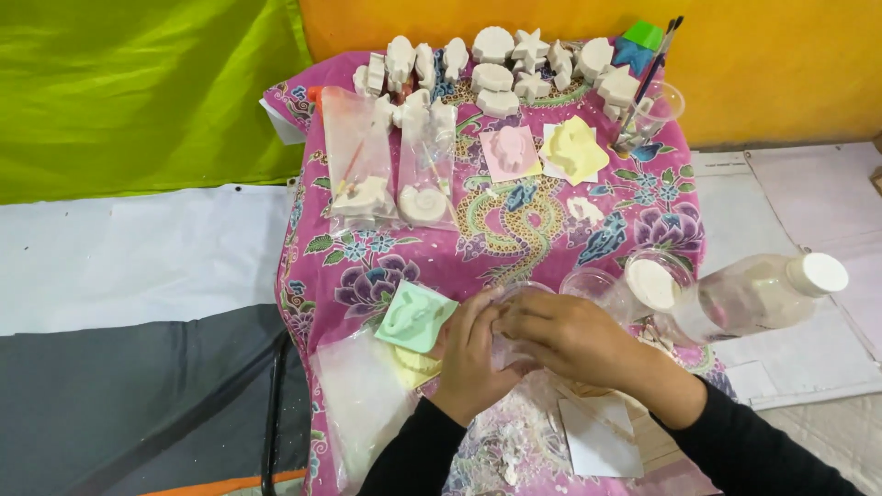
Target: The person cleans the edges of a small white figure using a wooden stick. They then handle various craft supplies including silicone molds and a plastic bag on a decorated table.
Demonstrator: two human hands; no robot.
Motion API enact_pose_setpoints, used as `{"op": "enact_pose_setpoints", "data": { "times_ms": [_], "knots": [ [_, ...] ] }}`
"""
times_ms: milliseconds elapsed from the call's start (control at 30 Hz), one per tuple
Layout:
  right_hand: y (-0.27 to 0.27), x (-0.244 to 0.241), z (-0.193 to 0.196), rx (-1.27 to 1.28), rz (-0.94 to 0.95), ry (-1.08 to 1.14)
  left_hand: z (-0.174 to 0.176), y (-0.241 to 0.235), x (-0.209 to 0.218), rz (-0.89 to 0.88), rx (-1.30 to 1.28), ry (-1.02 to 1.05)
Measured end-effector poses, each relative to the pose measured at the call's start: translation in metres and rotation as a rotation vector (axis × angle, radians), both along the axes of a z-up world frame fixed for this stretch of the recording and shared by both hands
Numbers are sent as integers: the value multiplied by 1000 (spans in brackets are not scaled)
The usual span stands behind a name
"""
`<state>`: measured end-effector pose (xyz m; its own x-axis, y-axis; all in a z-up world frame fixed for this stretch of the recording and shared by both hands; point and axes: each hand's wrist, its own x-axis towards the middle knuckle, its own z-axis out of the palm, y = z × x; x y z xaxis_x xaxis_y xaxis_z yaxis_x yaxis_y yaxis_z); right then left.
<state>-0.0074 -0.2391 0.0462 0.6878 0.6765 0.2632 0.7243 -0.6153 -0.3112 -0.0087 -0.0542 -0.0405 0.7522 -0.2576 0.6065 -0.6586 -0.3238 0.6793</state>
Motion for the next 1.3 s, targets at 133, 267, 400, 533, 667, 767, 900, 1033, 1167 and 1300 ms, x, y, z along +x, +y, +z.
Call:
{"op": "enact_pose_setpoints", "data": {
  "times_ms": [133,267,400,533,667,767,900,1033,1167,1300],
  "knots": [
    [12,-20,-14,66,-11,-77,-8,-2,-3,-14,-30,-53],
    [25,-26,-25,168,-86,-69,-15,-2,-8,-57,-55,183],
    [26,-24,-35,192,-148,-107,-18,0,-7,-191,-179,333],
    [20,-26,-32,59,-207,-266,-13,-3,-7,-220,-282,242],
    [5,-31,-22,114,-270,-315,-4,0,-7,-191,-280,359],
    [-3,-35,-21,271,-357,-323,-8,2,-5,-127,-253,108],
    [-2,-38,-30,256,-368,-348,-22,2,-5,-105,-205,120],
    [-2,-43,-38,237,-365,-332,-30,2,-1,-80,-129,116],
    [-1,-47,-32,364,-350,-186,-17,2,-2,-107,-174,97],
    [-2,-41,-34,366,-443,-290,-11,3,-3,-128,-199,186]
  ]
}}
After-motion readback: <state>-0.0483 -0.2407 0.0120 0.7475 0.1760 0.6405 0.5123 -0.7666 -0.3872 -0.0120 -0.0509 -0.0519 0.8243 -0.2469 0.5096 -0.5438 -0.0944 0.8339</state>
